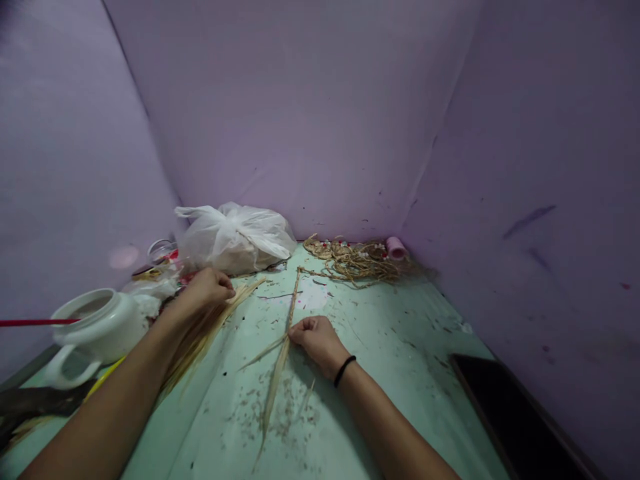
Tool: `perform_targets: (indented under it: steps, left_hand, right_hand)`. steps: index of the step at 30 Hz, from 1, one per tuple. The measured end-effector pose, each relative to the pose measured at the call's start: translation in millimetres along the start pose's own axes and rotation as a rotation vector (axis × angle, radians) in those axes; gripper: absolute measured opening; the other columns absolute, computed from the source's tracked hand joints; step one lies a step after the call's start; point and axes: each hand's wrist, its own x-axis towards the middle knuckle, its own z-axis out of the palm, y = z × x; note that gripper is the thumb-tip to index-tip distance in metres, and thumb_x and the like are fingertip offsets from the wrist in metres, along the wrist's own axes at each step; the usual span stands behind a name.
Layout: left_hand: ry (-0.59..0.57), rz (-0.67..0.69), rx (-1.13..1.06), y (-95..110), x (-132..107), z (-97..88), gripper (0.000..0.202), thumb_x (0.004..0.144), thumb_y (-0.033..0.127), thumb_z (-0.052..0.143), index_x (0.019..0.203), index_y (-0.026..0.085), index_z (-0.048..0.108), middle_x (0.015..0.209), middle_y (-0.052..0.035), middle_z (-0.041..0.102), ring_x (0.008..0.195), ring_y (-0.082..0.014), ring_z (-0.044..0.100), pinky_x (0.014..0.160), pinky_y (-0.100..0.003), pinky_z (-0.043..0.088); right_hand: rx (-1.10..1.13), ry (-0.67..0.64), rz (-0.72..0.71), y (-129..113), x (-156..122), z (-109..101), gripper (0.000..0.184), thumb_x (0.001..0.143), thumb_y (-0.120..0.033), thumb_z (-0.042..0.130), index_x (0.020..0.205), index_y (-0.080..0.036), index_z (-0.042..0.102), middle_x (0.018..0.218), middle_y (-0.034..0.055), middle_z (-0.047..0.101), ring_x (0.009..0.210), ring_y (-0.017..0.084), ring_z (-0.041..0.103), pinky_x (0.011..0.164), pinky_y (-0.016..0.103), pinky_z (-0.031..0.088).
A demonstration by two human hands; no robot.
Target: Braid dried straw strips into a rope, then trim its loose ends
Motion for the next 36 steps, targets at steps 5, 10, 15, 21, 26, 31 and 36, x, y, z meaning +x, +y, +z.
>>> perform_targets:
  steps: [5, 10, 15, 21, 26, 31, 36]
  left_hand:
    - [0.167, -0.019, 0.064, 18.6, -4.5, 29.9, 0.025, 0.066, 0.021, 0.048, 0.081, 0.018, 0.068, 0.081, -0.0098, 0.068, 0.077, -0.0216, 0.061, 0.062, -0.025, 0.04]
    - [0.182, -0.091, 0.107, 15.4, -3.9, 40.7, 0.024, 0.067, 0.018, 0.045, 0.075, 0.016, 0.067, 0.079, -0.0136, 0.067, 0.077, -0.0242, 0.061, 0.062, -0.027, 0.039]
    - [0.228, -0.084, -0.023, 8.7, 2.2, 26.7, 0.02, 0.065, 0.02, 0.044, 0.068, 0.014, 0.064, 0.07, -0.0106, 0.064, 0.068, -0.0204, 0.058, 0.056, -0.025, 0.034]
    - [0.061, -0.041, -0.468, 12.1, -4.1, -9.6, 0.013, 0.059, 0.023, 0.046, 0.06, 0.014, 0.055, 0.049, 0.002, 0.05, 0.045, -0.0089, 0.041, 0.045, -0.019, 0.029]
    - [-0.599, 0.206, -0.262, 31.5, -33.3, -20.1, 0.008, 0.052, 0.019, 0.048, 0.057, 0.015, 0.054, 0.044, 0.0032, 0.046, 0.04, -0.0097, 0.043, 0.041, -0.02, 0.03]
    - [-0.727, 0.196, -0.056, 52.1, -43.4, -8.1, 0.016, 0.054, 0.02, 0.05, 0.065, 0.015, 0.06, 0.049, 0.0011, 0.053, 0.045, -0.0126, 0.05, 0.044, -0.022, 0.037]
    - [-0.507, 0.39, -0.077, 61.6, -42.5, 8.9, 0.023, 0.055, 0.024, 0.056, 0.074, 0.017, 0.068, 0.068, -0.0019, 0.064, 0.06, -0.0127, 0.054, 0.054, -0.02, 0.038]
  right_hand:
    - [-0.036, 0.001, 0.016, -1.6, -0.7, 0.1, 0.01, 0.06, -0.014, 0.055, 0.051, -0.013, 0.051, 0.038, -0.0064, 0.039, 0.033, 0.002, 0.024, 0.036, 0.021, 0.011]
    - [-0.051, -0.011, -0.002, -0.8, 0.3, 0.3, 0.011, 0.062, -0.014, 0.053, 0.051, -0.013, 0.05, 0.038, -0.0066, 0.038, 0.033, 0.002, 0.023, 0.036, 0.021, 0.011]
    - [-0.051, -0.027, -0.017, 2.0, 2.3, -0.7, 0.011, 0.061, -0.016, 0.054, 0.051, -0.014, 0.05, 0.036, -0.0073, 0.035, 0.033, 0.003, 0.023, 0.036, 0.022, 0.011]
    - [-0.063, -0.026, -0.025, 2.1, 2.6, -1.2, 0.012, 0.061, -0.016, 0.053, 0.05, -0.014, 0.05, 0.035, -0.0075, 0.034, 0.033, 0.003, 0.021, 0.037, 0.022, 0.01]
    - [-0.041, -0.006, -0.015, -0.2, 0.7, -0.7, 0.01, 0.061, -0.015, 0.053, 0.051, -0.013, 0.051, 0.039, -0.006, 0.04, 0.034, 0.003, 0.025, 0.038, 0.022, 0.012]
    - [-0.037, -0.021, -0.025, 0.5, 1.2, -0.8, 0.009, 0.059, -0.015, 0.054, 0.051, -0.013, 0.052, 0.038, -0.0067, 0.038, 0.035, 0.003, 0.023, 0.039, 0.022, 0.012]
    - [-0.019, -0.036, -0.058, 4.3, 3.0, -1.5, 0.01, 0.058, -0.015, 0.054, 0.049, -0.013, 0.051, 0.038, -0.0063, 0.038, 0.037, 0.004, 0.023, 0.04, 0.022, 0.012]
